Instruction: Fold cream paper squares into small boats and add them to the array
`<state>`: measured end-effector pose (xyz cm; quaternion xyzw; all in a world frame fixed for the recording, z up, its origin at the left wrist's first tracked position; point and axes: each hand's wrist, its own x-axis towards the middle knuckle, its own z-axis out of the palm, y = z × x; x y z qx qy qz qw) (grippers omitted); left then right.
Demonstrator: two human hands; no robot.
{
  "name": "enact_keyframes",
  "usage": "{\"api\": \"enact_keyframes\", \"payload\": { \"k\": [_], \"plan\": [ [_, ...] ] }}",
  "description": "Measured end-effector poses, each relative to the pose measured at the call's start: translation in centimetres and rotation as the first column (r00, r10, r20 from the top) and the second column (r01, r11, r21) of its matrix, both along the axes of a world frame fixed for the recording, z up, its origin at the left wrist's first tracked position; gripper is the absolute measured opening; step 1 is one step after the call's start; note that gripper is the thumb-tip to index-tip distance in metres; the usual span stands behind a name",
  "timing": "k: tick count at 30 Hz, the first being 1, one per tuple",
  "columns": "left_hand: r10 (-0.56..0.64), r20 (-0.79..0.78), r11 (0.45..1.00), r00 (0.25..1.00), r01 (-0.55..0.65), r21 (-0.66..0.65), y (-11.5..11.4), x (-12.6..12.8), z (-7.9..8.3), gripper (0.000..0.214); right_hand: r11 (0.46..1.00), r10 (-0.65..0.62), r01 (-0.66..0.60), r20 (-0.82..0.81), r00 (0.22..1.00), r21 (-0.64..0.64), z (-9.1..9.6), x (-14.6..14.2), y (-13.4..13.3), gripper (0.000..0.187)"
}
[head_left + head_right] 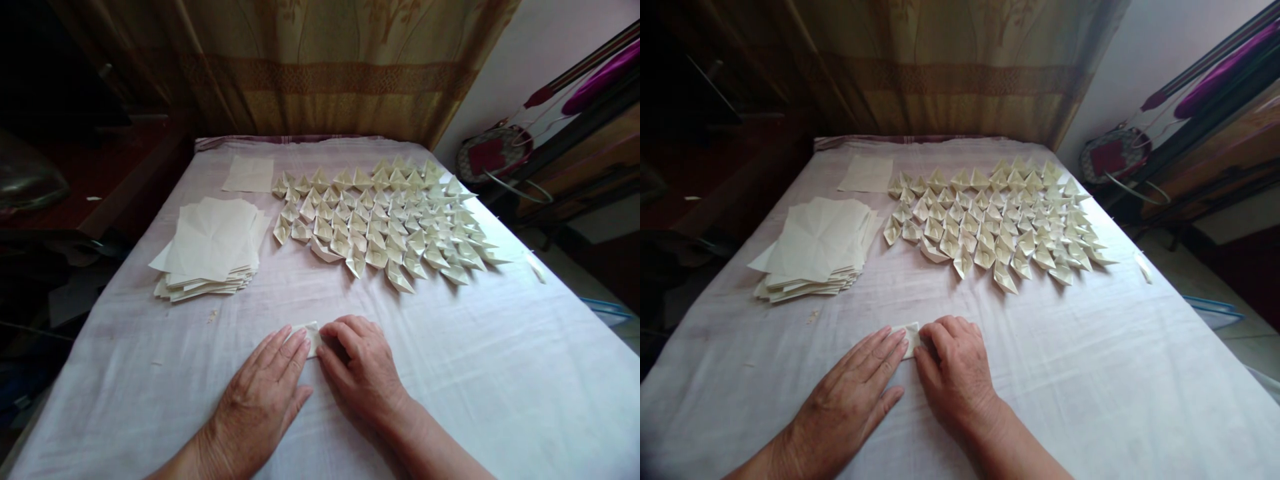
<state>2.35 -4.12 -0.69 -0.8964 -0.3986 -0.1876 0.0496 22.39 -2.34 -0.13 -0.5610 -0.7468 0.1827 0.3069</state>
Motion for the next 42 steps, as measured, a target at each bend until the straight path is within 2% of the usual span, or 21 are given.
{"api": "enact_keyframes", "payload": {
  "k": [8,12,16,20,25,32,39,42],
  "plan": [
    [0.016,-0.028,0.999,0.999,-0.015,0.035,0.1,0.0,-0.2,0.043,1.0,-0.012,0.009,0.083,0.996,0.027,-0.3,-0.3,0.2,0.006],
    [0.03,-0.018,0.997,0.999,-0.029,0.068,0.1,0.0,-0.2,0.041,1.0,-0.019,0.019,0.034,0.999,0.014,-0.4,-0.3,0.2,0.005],
    [0.034,0.0,0.999,0.999,-0.034,0.042,0.2,0.0,-0.1,0.039,1.0,0.021,-0.021,-0.042,0.999,0.005,-0.2,-0.2,0.3,0.008],
    [0.02,0.156,0.999,0.988,-0.014,-0.039,0.6,-0.4,0.5,0.03,0.996,0.09,-0.09,-0.086,0.992,0.0,0.0,0.0,0.4,0.009],
    [0.132,0.326,0.984,0.936,-0.084,-0.157,1.5,-1.2,1.1,0.032,0.986,0.165,-0.161,-0.106,0.981,0.044,-0.3,0.3,0.5,0.021],
    [0.024,0.25,0.98,0.968,0.027,-0.198,1.9,-1.2,1.9,0.032,0.983,0.177,-0.174,-0.064,0.982,0.055,-0.1,0.3,0.2,0.019],
    [0.047,0.242,0.994,0.969,-0.021,-0.107,1.8,-1.1,1.9,0.01,0.992,0.109,-0.109,0.006,0.994,0.058,0.1,0.1,0.3,0.008],
    [0.111,0.243,0.992,0.964,-0.092,-0.09,1.9,-0.9,1.8,0.017,0.996,0.083,-0.082,-0.013,0.996,0.037,0.1,-0.1,0.7,0.005]
  ]
}}
